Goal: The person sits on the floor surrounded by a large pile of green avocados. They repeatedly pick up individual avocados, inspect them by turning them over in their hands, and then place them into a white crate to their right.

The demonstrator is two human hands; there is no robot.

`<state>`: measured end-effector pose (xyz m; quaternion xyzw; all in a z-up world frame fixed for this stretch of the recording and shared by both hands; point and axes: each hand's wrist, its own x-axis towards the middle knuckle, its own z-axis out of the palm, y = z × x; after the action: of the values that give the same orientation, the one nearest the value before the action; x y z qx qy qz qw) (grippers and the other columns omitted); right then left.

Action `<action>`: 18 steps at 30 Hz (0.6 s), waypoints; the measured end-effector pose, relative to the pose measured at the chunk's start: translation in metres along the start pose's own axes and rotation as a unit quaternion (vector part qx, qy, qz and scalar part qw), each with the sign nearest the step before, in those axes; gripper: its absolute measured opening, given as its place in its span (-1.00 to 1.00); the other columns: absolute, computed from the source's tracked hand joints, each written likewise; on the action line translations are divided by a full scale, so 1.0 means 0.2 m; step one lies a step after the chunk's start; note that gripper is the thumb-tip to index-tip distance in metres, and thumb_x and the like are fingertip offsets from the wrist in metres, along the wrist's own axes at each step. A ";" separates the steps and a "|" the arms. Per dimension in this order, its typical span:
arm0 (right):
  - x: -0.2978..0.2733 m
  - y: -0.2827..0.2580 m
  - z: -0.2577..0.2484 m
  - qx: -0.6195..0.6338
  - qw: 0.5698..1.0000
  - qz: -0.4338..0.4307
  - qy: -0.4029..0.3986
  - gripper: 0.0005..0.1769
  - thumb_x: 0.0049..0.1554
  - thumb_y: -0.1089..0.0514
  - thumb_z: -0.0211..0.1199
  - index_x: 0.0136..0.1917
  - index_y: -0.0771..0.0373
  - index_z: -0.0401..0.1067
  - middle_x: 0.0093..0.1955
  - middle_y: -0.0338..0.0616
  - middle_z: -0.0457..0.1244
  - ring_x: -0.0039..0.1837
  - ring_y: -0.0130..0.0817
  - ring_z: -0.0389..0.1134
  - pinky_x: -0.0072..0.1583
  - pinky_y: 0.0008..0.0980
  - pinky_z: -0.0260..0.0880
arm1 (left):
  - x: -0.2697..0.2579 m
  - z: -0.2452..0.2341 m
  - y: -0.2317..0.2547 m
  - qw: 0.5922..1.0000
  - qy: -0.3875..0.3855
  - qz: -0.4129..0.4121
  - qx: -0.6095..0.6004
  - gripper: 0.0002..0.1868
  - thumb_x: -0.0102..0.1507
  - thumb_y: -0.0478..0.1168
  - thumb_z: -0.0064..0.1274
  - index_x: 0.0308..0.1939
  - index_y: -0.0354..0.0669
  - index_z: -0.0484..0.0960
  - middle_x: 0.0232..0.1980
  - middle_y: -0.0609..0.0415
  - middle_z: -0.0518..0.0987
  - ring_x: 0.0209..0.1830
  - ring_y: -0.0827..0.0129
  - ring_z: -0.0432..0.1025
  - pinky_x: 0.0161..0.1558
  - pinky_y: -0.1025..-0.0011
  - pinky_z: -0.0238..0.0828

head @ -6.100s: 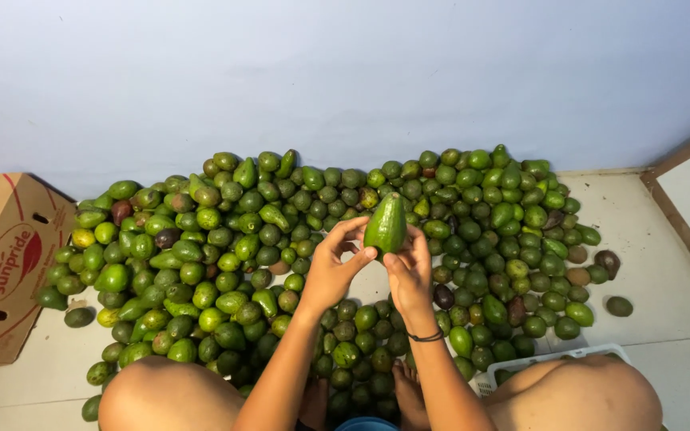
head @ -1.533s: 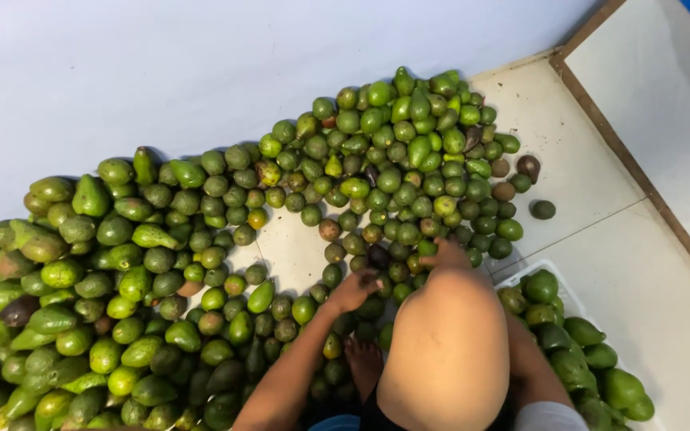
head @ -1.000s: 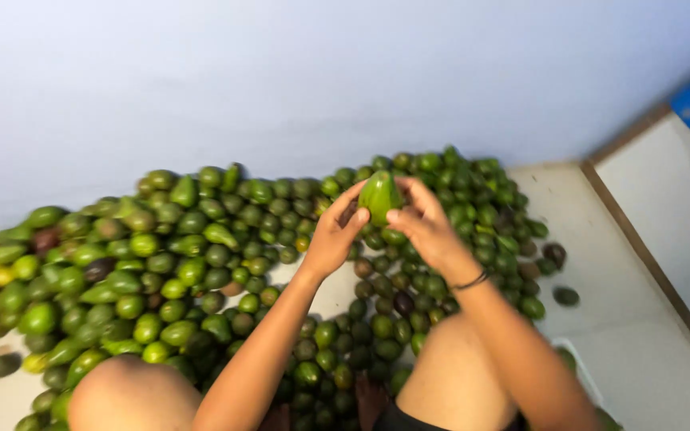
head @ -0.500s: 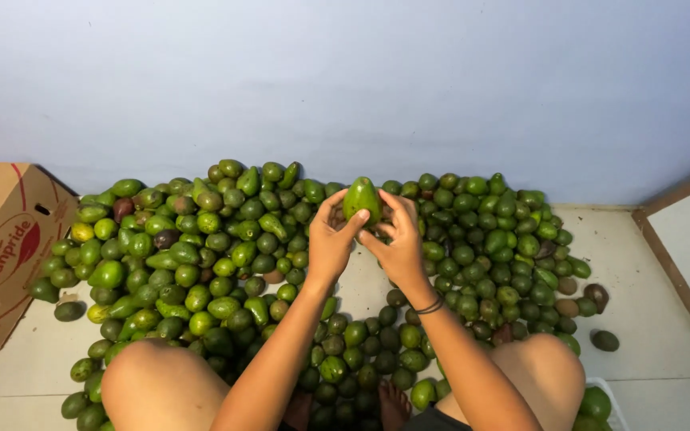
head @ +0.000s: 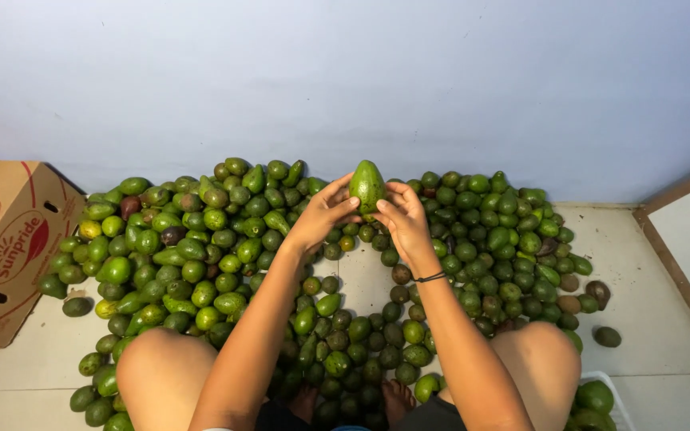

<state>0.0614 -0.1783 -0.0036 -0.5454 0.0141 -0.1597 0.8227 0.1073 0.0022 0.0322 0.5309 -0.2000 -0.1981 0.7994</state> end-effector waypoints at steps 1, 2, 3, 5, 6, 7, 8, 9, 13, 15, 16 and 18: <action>0.00 0.00 0.01 0.000 1.000 0.000 -0.001 -0.49 0.13 0.23 0.39 0.32 0.22 0.32 0.19 -0.10 0.34 0.15 -0.26 0.46 0.13 -0.32 0.57 | 0.01 -0.01 -0.01 1.000 0.001 0.001 0.000 -0.30 0.28 -0.28 0.24 0.48 -0.22 0.35 0.19 -0.23 0.58 0.09 0.04 0.55 0.01 0.16 0.64; 0.00 -0.01 0.02 -0.028 1.000 -0.005 -0.004 -0.51 0.17 0.20 0.35 0.34 0.24 0.32 0.24 -0.08 0.33 0.18 -0.27 0.43 0.14 -0.31 0.55 | 0.03 -0.02 -0.03 1.000 0.005 0.008 0.004 -0.29 0.26 -0.29 0.26 0.47 -0.21 0.36 0.17 -0.20 0.59 0.08 0.09 0.55 0.00 0.18 0.65; 0.00 -0.01 0.03 -0.056 0.998 -0.011 -0.007 -0.53 0.22 0.18 0.32 0.35 0.26 0.32 0.29 -0.05 0.32 0.21 -0.29 0.41 0.15 -0.31 0.53 | 0.05 -0.03 -0.04 1.000 0.008 0.016 0.009 -0.29 0.25 -0.31 0.28 0.46 -0.20 0.37 0.14 -0.18 0.60 0.06 0.15 0.55 -0.01 0.20 0.66; 0.00 -0.02 0.04 -0.103 0.994 -0.023 -0.006 -0.38 0.16 0.22 0.37 0.44 0.22 0.26 0.28 -0.03 0.31 0.19 -0.28 0.42 0.17 -0.28 0.54 | 0.07 -0.01 -0.04 0.998 0.036 0.028 0.036 -0.29 0.23 -0.29 0.31 0.44 -0.23 0.38 0.14 -0.19 0.59 0.04 0.15 0.54 -0.02 0.21 0.65; -0.01 -0.02 0.04 -0.149 0.988 -0.032 -0.003 -0.22 0.10 0.27 0.43 0.53 0.17 0.20 0.28 -0.01 0.30 0.17 -0.27 0.43 0.18 -0.25 0.55 | 0.06 0.00 -0.05 0.995 0.063 0.037 0.064 -0.28 0.22 -0.27 0.34 0.43 -0.26 0.40 0.14 -0.20 0.58 0.02 0.16 0.53 -0.03 0.23 0.63; -0.01 -0.02 0.09 -0.149 0.988 -0.031 -0.003 -0.22 0.10 0.27 0.43 0.53 0.17 0.20 0.28 -0.01 0.30 0.17 -0.27 0.43 0.18 -0.25 0.55 | 0.07 0.02 -0.06 0.995 0.064 0.036 0.064 -0.28 0.22 -0.27 0.34 0.43 -0.26 0.40 0.14 -0.20 0.58 0.02 0.16 0.53 -0.03 0.23 0.63; -0.02 -0.03 0.13 -0.222 0.973 -0.068 0.019 -0.20 0.08 0.28 0.44 0.52 0.20 0.20 0.35 0.04 0.20 0.26 -0.10 0.36 0.22 -0.20 0.53 | 0.07 0.04 -0.08 0.993 0.084 0.043 0.073 -0.25 0.20 -0.26 0.36 0.42 -0.25 0.37 0.15 -0.21 0.55 0.01 0.16 0.52 -0.05 0.20 0.64; -0.03 -0.04 0.18 -0.293 0.949 -0.104 0.041 -0.18 0.05 0.30 0.45 0.52 0.23 0.20 0.43 0.08 0.09 0.36 0.07 0.29 0.26 -0.15 0.52 | 0.08 0.06 -0.10 0.990 0.104 0.050 0.082 -0.22 0.18 -0.26 0.38 0.42 -0.25 0.34 0.16 -0.21 0.52 0.00 0.16 0.52 -0.08 0.17 0.64; 0.03 -0.02 0.19 -0.309 0.943 -0.082 0.095 -0.15 0.00 0.20 0.53 0.49 0.20 0.23 0.40 -0.01 0.10 0.38 0.00 0.27 0.31 -0.23 0.49 | 0.10 0.06 -0.15 0.983 0.122 0.054 0.125 -0.26 0.18 -0.20 0.40 0.37 -0.21 0.37 0.20 -0.23 0.50 0.03 0.08 0.54 -0.04 0.13 0.62; 0.07 0.01 0.14 -0.227 0.969 -0.035 0.088 -0.19 0.10 0.20 0.44 0.54 0.07 0.17 0.32 0.10 0.27 0.20 -0.04 0.44 0.20 -0.25 0.55 | 0.11 0.05 -0.16 0.982 0.126 0.049 0.132 -0.36 0.26 -0.10 0.31 0.33 -0.20 0.39 0.19 -0.20 0.50 0.11 0.01 0.53 0.01 0.09 0.61; 0.09 0.05 0.10 -0.227 0.969 -0.034 0.088 -0.19 0.10 0.20 0.44 0.54 0.07 0.17 0.32 0.10 0.27 0.20 -0.04 0.44 0.20 -0.25 0.55 | 0.12 0.03 -0.16 0.982 0.126 0.048 0.132 -0.36 0.26 -0.10 0.31 0.33 -0.20 0.39 0.19 -0.20 0.50 0.11 0.01 0.53 0.01 0.09 0.61; 0.15 0.12 0.03 -0.153 0.985 -0.047 0.067 -0.31 0.06 0.13 0.53 0.39 0.16 0.30 0.26 -0.08 0.32 0.19 -0.33 0.39 0.17 -0.28 0.46 | 0.15 -0.02 -0.16 0.993 0.107 0.015 0.048 -0.40 0.32 -0.14 0.23 0.38 -0.25 0.39 0.17 -0.21 0.52 -0.01 0.10 0.55 -0.01 0.17 0.63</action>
<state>0.0971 -0.1722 -0.0187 -0.6526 0.0680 -0.2304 0.7186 0.1309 -0.0219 0.0040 0.5835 -0.1305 -0.1181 0.7928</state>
